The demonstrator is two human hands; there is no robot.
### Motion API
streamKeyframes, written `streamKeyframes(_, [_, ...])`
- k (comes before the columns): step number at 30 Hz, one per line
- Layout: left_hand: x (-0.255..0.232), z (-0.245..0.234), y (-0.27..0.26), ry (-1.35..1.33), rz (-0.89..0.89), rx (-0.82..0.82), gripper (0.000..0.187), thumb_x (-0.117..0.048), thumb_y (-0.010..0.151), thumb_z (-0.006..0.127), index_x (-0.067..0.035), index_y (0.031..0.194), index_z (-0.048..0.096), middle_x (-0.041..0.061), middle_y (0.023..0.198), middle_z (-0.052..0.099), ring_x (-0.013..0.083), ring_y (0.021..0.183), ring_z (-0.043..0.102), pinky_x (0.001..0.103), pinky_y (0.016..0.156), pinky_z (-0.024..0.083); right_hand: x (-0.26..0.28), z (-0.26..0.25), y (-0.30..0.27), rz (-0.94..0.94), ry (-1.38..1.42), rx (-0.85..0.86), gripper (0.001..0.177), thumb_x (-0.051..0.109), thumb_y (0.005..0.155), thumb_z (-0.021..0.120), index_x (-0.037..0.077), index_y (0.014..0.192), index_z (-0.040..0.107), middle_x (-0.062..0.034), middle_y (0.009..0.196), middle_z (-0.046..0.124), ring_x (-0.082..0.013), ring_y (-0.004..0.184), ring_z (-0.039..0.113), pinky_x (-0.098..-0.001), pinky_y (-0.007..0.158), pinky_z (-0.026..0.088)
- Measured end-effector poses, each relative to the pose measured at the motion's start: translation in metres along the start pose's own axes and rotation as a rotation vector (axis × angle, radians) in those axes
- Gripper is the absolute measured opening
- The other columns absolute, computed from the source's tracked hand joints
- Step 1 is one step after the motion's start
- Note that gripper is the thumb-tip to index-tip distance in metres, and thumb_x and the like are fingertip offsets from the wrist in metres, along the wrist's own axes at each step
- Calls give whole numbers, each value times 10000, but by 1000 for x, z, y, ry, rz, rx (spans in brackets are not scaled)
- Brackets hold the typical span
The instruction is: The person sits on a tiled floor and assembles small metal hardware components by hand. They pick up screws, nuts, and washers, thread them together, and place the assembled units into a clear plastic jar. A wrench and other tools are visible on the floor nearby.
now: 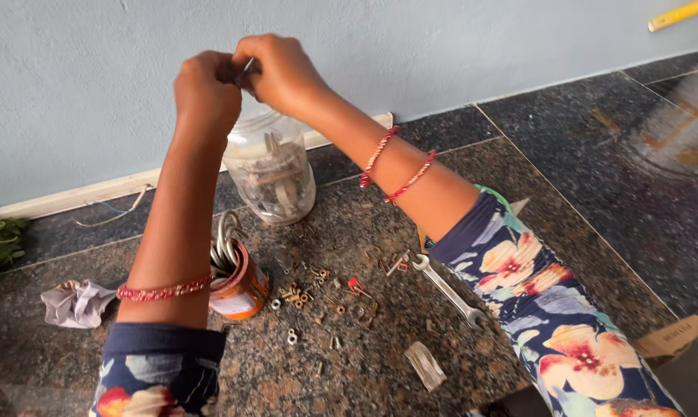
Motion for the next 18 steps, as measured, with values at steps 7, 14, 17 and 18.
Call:
streamKeyframes(7, [26,11,5,76,112,70,365,114,758,534,34,1092,658,209,1037,737,329,974,710,400,785,547,-5,15,-4,-196,-179,-26,242,-54,801,683,95,975,761,-99,892,791,-260,847,787,-378,756,619])
streamKeyframes(14, [-32,-2,-97,67,470,-30,332,143,911,510,18,1191,637,271,1077,697,462,1017,703,499,848,563,38,-30,-97,-323,-15,-58,151,-42,915,696,7,1054,662,-162,979,687,-346,938,710,-422,796,560])
streamKeyframes(17, [-51,0,-167,112,284,48,234,108,942,537,27,1154,593,274,1054,689,461,959,691,513,783,549,49,-35,-152,-244,32,65,127,-42,896,697,-11,980,605,-165,940,639,-370,902,674,-431,768,519])
streamKeyframes(18, [-54,1,-188,96,230,89,249,106,941,533,31,1173,581,275,1039,683,456,954,691,517,770,541,49,-33,-167,-239,32,101,131,-50,877,689,-15,962,596,-169,941,633,-375,902,668,-430,768,520])
Point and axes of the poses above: each hand's wrist, its own y-axis towards the middle knuckle, its own z-axis out of the palm, x = y × z, the point moved 1 cm from there along y, towards the middle knuckle
